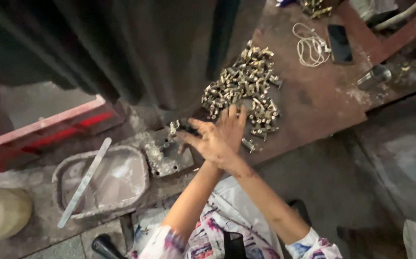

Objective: The person repeatedly picks up small brass-colored metal parts from a pile on a workbench and grinds them against a rotating grinding wheel. After grinding, the person places the parts back onto the pile. The process is repeated continuously for the duration of the video.

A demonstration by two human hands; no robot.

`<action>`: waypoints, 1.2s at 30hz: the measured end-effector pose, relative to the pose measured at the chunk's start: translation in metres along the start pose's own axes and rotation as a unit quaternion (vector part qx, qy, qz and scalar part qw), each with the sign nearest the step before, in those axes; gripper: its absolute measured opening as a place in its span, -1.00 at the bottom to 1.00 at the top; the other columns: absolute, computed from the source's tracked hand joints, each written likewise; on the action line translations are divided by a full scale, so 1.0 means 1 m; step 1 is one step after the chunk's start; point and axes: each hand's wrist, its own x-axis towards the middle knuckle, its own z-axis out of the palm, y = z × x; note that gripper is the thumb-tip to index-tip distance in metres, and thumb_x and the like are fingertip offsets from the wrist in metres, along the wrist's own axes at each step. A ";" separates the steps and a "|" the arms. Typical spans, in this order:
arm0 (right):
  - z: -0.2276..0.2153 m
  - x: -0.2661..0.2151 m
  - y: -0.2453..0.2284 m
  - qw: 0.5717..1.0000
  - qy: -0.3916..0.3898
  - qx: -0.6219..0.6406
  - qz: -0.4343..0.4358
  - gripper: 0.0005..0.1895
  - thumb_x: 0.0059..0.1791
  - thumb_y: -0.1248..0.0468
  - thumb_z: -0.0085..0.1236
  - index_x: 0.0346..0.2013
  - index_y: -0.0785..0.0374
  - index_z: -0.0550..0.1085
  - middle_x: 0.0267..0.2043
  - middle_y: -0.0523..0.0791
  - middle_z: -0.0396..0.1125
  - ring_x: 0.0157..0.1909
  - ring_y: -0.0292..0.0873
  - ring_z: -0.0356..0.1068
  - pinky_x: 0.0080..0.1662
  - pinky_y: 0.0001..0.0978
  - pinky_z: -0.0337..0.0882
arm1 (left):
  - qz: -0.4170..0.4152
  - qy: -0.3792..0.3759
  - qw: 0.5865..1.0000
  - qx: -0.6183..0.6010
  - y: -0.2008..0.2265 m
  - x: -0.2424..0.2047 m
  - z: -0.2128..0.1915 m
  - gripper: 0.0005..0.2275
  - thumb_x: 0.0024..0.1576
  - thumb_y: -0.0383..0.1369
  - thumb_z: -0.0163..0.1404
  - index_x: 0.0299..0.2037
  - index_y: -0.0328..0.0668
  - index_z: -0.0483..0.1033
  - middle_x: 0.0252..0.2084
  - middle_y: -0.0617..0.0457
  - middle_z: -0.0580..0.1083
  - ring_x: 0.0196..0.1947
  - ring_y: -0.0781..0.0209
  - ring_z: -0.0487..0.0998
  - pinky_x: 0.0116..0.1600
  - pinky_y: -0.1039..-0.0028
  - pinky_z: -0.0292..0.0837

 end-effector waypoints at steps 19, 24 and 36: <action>-0.055 0.041 -0.039 0.923 -0.328 0.202 0.016 -0.65 0.07 0.25 0.20 0.11 0.35 0.52 -0.16 -0.17 0.50 -0.21 -0.32 0.48 -0.12 -0.44 0.50 | -0.366 -0.175 0.605 -0.685 -0.051 -0.130 -0.191 -0.51 0.21 -0.56 -0.02 0.40 -0.13 0.40 -0.06 -0.09 0.49 -0.10 0.21 0.50 0.01 0.35 0.56; -0.054 0.041 -0.044 0.920 -0.335 0.202 0.026 -0.65 0.05 0.27 0.21 0.11 0.34 0.51 -0.11 -0.20 0.50 -0.15 -0.35 0.46 -0.07 -0.46 0.51 | -0.149 0.059 0.928 -0.337 -0.055 -0.103 -0.225 -0.61 0.20 -0.52 0.09 0.25 -0.09 0.44 0.11 0.04 0.56 0.04 0.27 0.62 0.12 0.41 0.61; -0.053 0.041 -0.039 0.919 -0.337 0.204 -0.021 -0.60 0.08 0.29 0.17 0.22 0.32 0.48 0.02 -0.19 0.48 0.01 -0.36 0.40 0.08 -0.45 0.45 | -0.185 -0.068 0.979 -0.055 -0.085 -0.123 -0.172 -0.52 0.00 -0.52 0.07 0.19 -0.43 0.41 0.10 -0.30 0.44 0.09 -0.27 0.44 0.11 0.12 0.43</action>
